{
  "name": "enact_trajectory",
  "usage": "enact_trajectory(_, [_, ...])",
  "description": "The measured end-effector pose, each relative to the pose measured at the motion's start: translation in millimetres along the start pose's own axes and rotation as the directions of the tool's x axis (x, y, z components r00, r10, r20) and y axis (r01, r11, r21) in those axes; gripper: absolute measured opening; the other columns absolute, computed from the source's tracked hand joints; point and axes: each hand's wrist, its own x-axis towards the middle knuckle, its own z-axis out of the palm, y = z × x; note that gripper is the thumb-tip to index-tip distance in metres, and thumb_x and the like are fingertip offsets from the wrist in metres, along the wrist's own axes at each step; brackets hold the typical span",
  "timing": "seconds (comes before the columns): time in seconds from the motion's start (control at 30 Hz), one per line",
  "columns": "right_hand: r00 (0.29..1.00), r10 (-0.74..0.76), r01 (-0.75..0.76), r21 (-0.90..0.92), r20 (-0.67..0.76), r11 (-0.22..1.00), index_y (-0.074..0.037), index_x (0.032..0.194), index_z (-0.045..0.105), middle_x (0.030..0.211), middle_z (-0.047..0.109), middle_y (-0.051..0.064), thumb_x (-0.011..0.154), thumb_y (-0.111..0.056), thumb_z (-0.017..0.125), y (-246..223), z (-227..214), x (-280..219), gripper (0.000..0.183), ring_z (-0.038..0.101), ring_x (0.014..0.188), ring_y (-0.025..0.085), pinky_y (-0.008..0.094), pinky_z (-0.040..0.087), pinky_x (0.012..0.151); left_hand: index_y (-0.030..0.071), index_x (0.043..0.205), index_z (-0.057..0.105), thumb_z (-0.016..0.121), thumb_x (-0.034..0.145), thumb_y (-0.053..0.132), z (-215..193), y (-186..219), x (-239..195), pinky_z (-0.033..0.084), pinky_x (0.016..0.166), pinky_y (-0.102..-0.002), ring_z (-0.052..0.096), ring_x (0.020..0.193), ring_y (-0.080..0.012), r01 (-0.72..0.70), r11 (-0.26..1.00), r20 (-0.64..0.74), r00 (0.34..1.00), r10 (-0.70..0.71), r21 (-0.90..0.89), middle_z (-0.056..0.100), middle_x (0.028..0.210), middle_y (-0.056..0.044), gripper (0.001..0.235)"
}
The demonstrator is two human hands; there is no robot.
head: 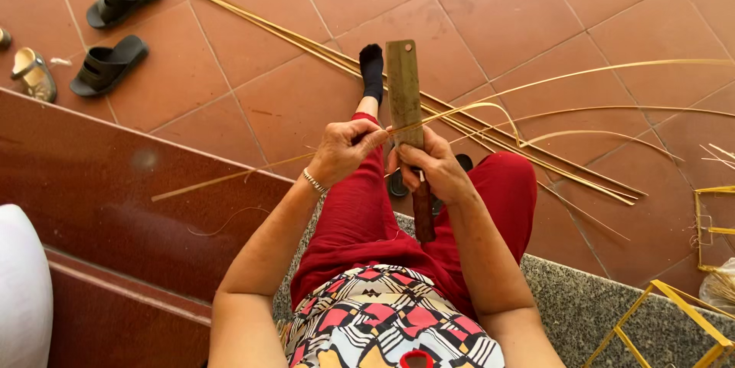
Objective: The person sits on a tiled floor and uses a large knife to split long bamboo strips into thinner strands. They hold the bamboo with one hand and draw the knife along its length to peel off thin layers, repeating the process on multiple strips.
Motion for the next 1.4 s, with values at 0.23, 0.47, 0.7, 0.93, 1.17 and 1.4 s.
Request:
enact_trajectory(0.23, [0.981, -0.029, 0.041, -0.059, 0.192, 0.997, -0.005, 0.137, 0.049, 0.085, 0.07, 0.013, 0.102, 0.0, 0.051, -18.4, 71.2, -35.8, 0.036, 0.05, 0.051, 0.007, 0.022, 0.041, 0.045, 0.002, 0.094, 0.071, 0.076, 0.094, 0.007, -66.2, 95.7, -50.8, 0.049, 0.058, -0.027, 0.062, 0.063, -0.0139, -0.26, 0.957, 0.04, 0.966, 0.257, 0.127, 0.07, 0.08, -0.009, 0.007])
enact_trajectory(0.47, [0.774, -0.255, 0.371, -0.089, 0.579, 0.924, -0.003, 0.138, 0.049, 0.101, 0.069, 0.012, 0.119, -0.004, 0.054, -36.5, 121.8, -58.9, 0.02, 0.072, 0.087, 0.017, 0.031, 0.062, 0.074, 0.009, 0.084, 0.067, 0.082, 0.079, 0.014, -112.6, 176.8, -103.8, 0.047, 0.058, -0.032, 0.062, 0.061, -0.0194, -0.367, 0.891, -0.007, 0.924, 0.382, 0.267, 0.066, 0.074, -0.005, 0.016])
enact_trajectory(0.7, [0.674, -0.282, 0.574, -0.244, 0.682, 0.782, -0.002, 0.148, 0.051, 0.112, 0.07, 0.012, 0.116, -0.006, 0.06, -81.5, 159.7, -51.2, 0.034, 0.075, 0.093, 0.023, 0.03, 0.062, 0.076, -0.003, 0.094, 0.066, 0.08, 0.082, 0.013, -144.0, 196.7, -105.9, 0.048, 0.05, -0.03, 0.062, 0.056, -0.0163, -0.54, 0.827, 0.091, 0.841, 0.533, 0.153, 0.068, 0.072, -0.009, 0.024])
enact_trajectory(0.93, [0.629, -0.154, 0.46, -0.205, 0.762, 0.864, -0.002, 0.147, 0.05, 0.126, 0.071, 0.015, 0.117, -0.004, 0.058, -92.7, 168.8, -43.7, 0.031, 0.077, 0.103, 0.022, 0.027, 0.065, 0.087, -0.001, 0.096, 0.065, 0.079, 0.087, 0.014, -160.2, 191.4, -135.5, 0.051, 0.052, -0.028, 0.066, 0.059, -0.0131, -0.487, 0.862, 0.049, 0.873, 0.485, 0.139, 0.069, 0.073, -0.008, 0.022])
enact_trajectory(1.17, [0.692, -0.294, 0.469, -0.1, 0.66, 0.878, 0.004, 0.138, 0.052, 0.107, 0.069, 0.015, 0.115, 0.004, 0.053, -92.2, 170.6, -33.0, 0.022, 0.074, 0.091, 0.022, 0.03, 0.061, 0.079, -0.003, 0.095, 0.069, 0.081, 0.074, 0.014, -149.0, 183.3, -144.9, 0.052, 0.055, -0.026, 0.07, 0.06, -0.0114, -0.082, 0.919, -0.327, 0.919, 0.219, 0.385, 0.071, 0.075, -0.01, 0.029])
enact_trajectory(1.4, [0.804, -0.323, 0.417, -0.086, 0.5, 0.905, 0.007, 0.127, 0.055, 0.107, 0.069, 0.017, 0.108, 0.009, 0.055, -80.7, 168.1, -21.9, 0.018, 0.069, 0.085, 0.023, 0.035, 0.057, 0.071, 0.007, 0.074, 0.071, 0.083, 0.078, 0.012, -144.0, 203.3, -132.7, 0.037, 0.047, -0.027, 0.054, 0.049, -0.0098, -0.051, 0.865, -0.352, 0.901, 0.255, 0.498, 0.061, 0.061, -0.002, 0.014])
